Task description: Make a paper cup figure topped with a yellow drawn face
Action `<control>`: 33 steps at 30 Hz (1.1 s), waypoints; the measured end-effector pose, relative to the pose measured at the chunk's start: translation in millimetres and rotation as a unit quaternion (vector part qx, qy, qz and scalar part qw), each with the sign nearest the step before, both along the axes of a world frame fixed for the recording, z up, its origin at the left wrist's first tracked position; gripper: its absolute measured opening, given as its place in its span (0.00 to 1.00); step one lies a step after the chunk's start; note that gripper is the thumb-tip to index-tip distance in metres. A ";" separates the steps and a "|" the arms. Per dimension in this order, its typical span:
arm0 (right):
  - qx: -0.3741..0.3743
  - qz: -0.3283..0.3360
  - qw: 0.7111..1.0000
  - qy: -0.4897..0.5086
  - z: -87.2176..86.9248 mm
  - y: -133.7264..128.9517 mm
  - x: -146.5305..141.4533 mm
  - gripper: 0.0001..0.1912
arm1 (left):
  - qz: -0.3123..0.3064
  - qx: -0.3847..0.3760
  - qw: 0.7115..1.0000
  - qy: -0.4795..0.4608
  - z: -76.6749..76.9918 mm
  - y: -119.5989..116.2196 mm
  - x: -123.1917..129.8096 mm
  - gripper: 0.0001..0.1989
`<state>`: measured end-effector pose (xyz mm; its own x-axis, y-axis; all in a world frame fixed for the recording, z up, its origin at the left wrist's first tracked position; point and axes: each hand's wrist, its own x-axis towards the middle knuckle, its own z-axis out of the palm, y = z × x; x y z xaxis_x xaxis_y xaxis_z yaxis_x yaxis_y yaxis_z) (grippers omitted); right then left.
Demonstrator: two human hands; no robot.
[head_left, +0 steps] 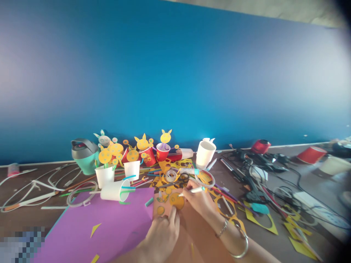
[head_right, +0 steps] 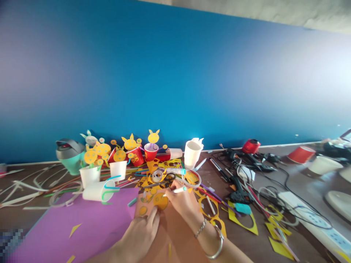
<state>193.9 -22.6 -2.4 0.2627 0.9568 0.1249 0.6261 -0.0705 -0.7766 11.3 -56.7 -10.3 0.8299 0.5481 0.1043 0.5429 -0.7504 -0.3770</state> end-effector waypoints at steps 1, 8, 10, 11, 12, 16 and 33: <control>-0.001 0.002 1.000 0.008 1.4 -0.3 0.3 0.10 | 0.000 -0.001 1.000 0.000 -0.1 0.1 0.1 0.24; 0.020 0.013 0.999 0.044 -4.6 2.5 3.3 0.12 | -0.003 -0.007 1.000 0.007 -1.0 0.1 0.3 0.25; 0.026 0.011 1.000 -0.004 -8.9 2.7 4.7 0.11 | -0.002 -0.009 1.000 0.004 -1.3 0.2 0.2 0.25; 0.027 0.008 0.999 -0.026 -10.6 2.6 5.5 0.11 | -0.001 -0.010 1.000 0.003 -1.3 0.2 0.2 0.24; 0.026 0.003 0.999 -0.045 -12.1 2.4 6.2 0.11 | 0.000 -0.009 1.000 0.002 -1.2 0.2 0.3 0.24; 0.011 -0.011 0.997 -0.077 -16.5 2.0 7.5 0.09 | 0.003 -0.002 1.000 0.000 -0.4 -0.5 0.2 0.23; 0.028 -0.016 0.997 -0.068 -10.8 1.0 6.7 0.06 | -0.001 0.005 1.000 0.002 -2.8 -0.6 0.7 0.23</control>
<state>200.6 -21.6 -13.2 0.2693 0.9389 0.2144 0.7236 -0.0503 -0.6884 11.9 -57.4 -13.1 0.8314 0.5454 0.1061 0.5399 -0.7480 -0.3860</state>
